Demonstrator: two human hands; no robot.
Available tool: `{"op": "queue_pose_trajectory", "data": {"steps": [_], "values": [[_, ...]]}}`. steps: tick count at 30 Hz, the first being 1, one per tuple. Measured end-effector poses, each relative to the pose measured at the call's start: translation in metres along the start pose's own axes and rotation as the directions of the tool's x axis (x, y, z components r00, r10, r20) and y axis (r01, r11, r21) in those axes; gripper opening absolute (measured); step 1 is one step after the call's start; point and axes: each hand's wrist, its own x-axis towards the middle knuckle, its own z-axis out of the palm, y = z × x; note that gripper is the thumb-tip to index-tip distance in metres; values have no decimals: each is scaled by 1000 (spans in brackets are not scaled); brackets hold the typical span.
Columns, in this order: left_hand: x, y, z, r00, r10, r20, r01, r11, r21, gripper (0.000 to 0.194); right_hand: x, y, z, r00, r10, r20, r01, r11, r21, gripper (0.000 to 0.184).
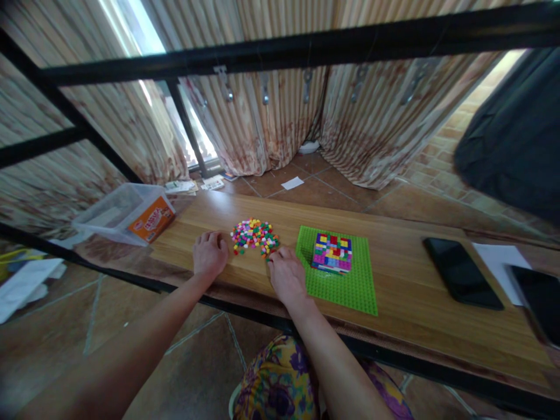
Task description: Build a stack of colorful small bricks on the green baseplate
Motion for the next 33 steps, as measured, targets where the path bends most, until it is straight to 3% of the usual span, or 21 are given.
{"op": "queue_pose_trajectory", "data": {"steps": [16,25,33], "values": [[0,2,-3,1000,-5,16,5,1000,9,34,-3,1,-3,1000,-7,24,7,1000,-23,29],[1,3,-4,1000,1,17,-1,1000,19,34,-3,1,-2,998,54,-31,-50,990,134,18],[1,0,1,1000,-1,2,1,1000,19,33,0,2,1,987,158,44,-162,910,382,27]]}}
